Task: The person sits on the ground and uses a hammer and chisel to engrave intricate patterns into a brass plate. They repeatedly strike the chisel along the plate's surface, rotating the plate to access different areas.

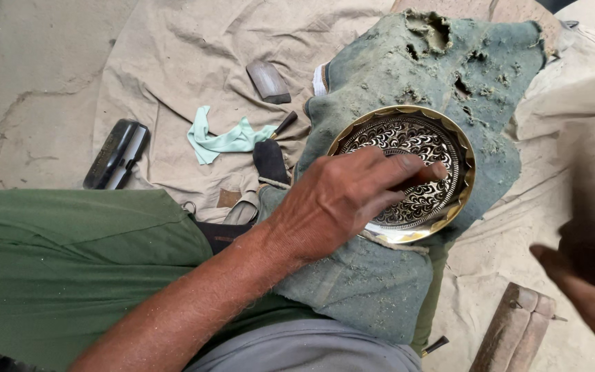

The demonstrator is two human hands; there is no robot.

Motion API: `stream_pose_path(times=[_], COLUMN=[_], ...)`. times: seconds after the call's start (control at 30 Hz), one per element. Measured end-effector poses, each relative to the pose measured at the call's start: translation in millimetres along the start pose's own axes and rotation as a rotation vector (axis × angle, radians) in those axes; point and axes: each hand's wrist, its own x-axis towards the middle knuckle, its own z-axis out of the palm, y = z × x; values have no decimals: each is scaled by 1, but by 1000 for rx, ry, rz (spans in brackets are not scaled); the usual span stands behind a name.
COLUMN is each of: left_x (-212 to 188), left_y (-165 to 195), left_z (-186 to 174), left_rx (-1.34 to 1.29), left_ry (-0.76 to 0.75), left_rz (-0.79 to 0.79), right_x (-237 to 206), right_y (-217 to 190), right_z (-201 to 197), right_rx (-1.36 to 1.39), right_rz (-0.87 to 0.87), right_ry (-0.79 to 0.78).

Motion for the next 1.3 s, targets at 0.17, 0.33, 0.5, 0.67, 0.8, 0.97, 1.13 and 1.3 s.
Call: stream_pose_path(times=[0.17,0.33,0.5,0.67,0.8,0.97,1.13,1.3], left_x=[5,7,10,2,-4,-6,-8,-10], left_y=[6,7,8,16,21,20,22,21], left_z=[-4,-8,-9,-16,-12,-6,-5,-4], left_rx=[-3,-37,-60,-163,-202,-163,-183,-127], left_ry=[-71,1,10,250,215,248,290,277], left_rz=[-73,-34,-61,-48,-133,-219,-175,-116], right_x=[20,19,9,9,7,16,34,46], right_y=[27,52,47,35,32,41,52,48], right_z=[15,25,32,23,11,2,13,12], right_rx=[183,139,316,495,777,768,548,444], right_rz=[49,121,-28,16,-27,-67,-58,-70], right_ry=[-56,-107,-11,-45,11,-39,-5,-3])
